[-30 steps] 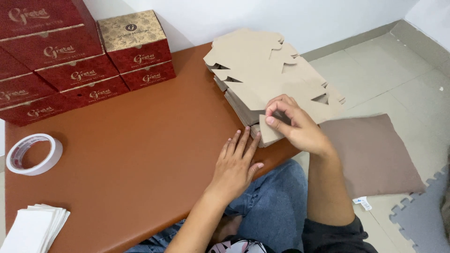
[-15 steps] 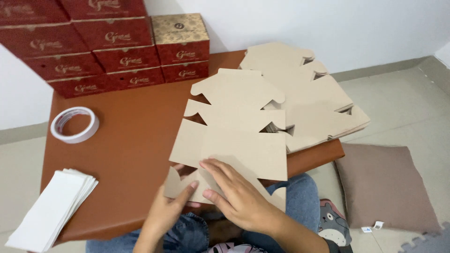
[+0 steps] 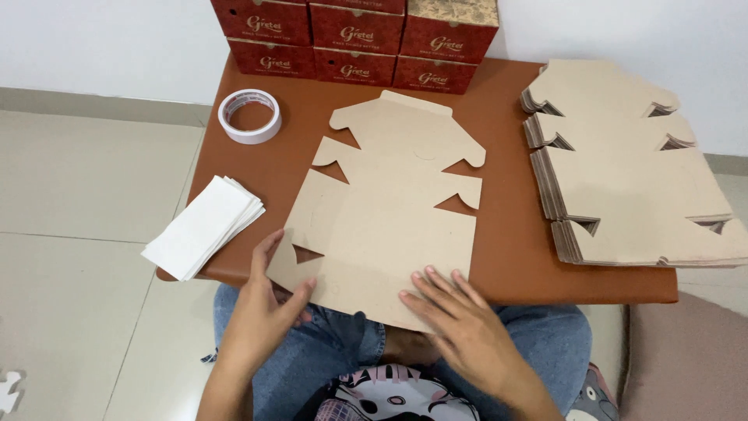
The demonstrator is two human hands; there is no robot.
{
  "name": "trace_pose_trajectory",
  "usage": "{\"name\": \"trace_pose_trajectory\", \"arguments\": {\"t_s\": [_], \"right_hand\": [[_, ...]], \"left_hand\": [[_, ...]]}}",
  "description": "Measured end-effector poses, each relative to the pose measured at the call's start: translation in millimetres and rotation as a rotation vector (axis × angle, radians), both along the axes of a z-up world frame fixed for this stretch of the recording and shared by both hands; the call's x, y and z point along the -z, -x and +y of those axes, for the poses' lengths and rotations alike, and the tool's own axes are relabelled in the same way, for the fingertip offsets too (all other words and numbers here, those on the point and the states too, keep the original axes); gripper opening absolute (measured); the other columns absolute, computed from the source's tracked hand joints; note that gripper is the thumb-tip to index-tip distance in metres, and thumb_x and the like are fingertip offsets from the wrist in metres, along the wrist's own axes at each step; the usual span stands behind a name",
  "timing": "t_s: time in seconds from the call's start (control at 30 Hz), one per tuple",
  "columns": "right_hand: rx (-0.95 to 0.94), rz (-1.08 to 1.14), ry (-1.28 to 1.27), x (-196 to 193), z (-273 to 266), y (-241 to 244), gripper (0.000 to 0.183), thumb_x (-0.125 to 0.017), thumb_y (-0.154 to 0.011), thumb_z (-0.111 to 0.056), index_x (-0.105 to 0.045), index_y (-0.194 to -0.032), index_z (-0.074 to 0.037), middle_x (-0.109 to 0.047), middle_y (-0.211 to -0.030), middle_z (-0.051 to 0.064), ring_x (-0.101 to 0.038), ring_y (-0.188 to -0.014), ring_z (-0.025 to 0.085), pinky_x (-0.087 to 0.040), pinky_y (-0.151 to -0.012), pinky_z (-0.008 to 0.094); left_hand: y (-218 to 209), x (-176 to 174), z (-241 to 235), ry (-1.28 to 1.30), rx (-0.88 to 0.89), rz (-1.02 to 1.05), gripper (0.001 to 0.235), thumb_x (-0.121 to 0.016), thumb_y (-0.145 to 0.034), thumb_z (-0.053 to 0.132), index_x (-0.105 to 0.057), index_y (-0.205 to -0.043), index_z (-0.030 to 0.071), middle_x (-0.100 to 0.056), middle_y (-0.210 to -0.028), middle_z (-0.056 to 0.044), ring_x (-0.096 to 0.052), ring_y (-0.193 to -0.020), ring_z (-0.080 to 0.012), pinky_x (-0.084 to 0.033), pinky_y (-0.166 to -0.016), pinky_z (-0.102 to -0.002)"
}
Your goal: Assembling a decorative cardboard box by folding a flat cutout and inserting a paper liner.
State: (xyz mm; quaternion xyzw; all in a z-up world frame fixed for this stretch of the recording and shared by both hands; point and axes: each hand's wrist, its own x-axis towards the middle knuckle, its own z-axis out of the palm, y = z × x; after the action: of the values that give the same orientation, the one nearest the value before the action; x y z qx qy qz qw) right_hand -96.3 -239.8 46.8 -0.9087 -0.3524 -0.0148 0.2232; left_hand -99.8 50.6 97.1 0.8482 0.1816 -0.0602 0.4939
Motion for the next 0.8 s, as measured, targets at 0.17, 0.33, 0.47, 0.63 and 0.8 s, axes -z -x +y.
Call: {"name": "trace_pose_trajectory", "arguments": {"t_s": [0.17,0.33,0.47,0.63,0.8], "right_hand": [[0.057,0.044,-0.024,-10,-27,-30,0.047,-0.064,-0.084,-0.014,-0.068,-0.129,-0.030,-0.064,-0.140,-0.005,-0.050,-0.138,0.019,-0.025,-0.122,0.051],[0.053,0.128,-0.108,-19,-39,-43,0.053,-0.064,-0.079,-0.005,-0.070,-0.128,-0.022,-0.066,-0.139,-0.002,-0.053,-0.138,0.021,-0.033,-0.119,0.045],[0.112,0.178,-0.143,-15,-48,-46,0.048,-0.065,-0.076,-0.004,-0.074,-0.121,-0.020,-0.072,-0.130,-0.001,-0.058,-0.133,0.021,-0.038,-0.114,0.044],[0.262,0.103,-0.310,10,-53,-62,0.015,-0.071,-0.091,-0.020,-0.081,-0.102,-0.020,-0.082,-0.098,0.000,-0.076,-0.096,0.026,-0.052,-0.089,0.044],[0.713,0.101,-0.392,28,-37,-74,0.033,-0.091,-0.078,-0.030,-0.080,-0.107,-0.021,-0.078,-0.093,0.001,-0.072,-0.091,0.025,-0.055,-0.081,0.038]], "left_hand": [[17,15,6,-0.217,0.144,-0.102,0.118,-0.087,-0.057,0.050,-0.031,-0.154,0.014,-0.064,-0.111,-0.022,-0.067,-0.080,-0.0259,-0.054,-0.061,-0.037],[12,29,-6,-0.470,0.483,-0.516,0.078,-0.085,-0.061,0.060,-0.069,-0.132,0.033,-0.033,-0.155,-0.013,-0.026,-0.141,-0.0399,-0.022,-0.114,-0.062],[-4,14,-12,-0.432,0.466,-0.548,0.028,-0.077,-0.075,0.032,-0.082,-0.099,0.019,-0.077,-0.098,0.004,-0.067,-0.099,-0.0140,-0.033,-0.108,-0.048],[-35,32,-4,-0.339,0.397,-0.534,0.014,-0.075,-0.088,0.033,-0.080,-0.090,0.020,-0.077,-0.077,-0.001,-0.073,-0.077,-0.0231,-0.046,-0.092,-0.040],[-75,42,-15,-0.659,0.279,-0.620,0.024,-0.081,-0.084,0.034,-0.074,-0.099,0.017,-0.065,-0.087,-0.002,-0.059,-0.087,-0.0247,-0.035,-0.085,-0.043]]}}
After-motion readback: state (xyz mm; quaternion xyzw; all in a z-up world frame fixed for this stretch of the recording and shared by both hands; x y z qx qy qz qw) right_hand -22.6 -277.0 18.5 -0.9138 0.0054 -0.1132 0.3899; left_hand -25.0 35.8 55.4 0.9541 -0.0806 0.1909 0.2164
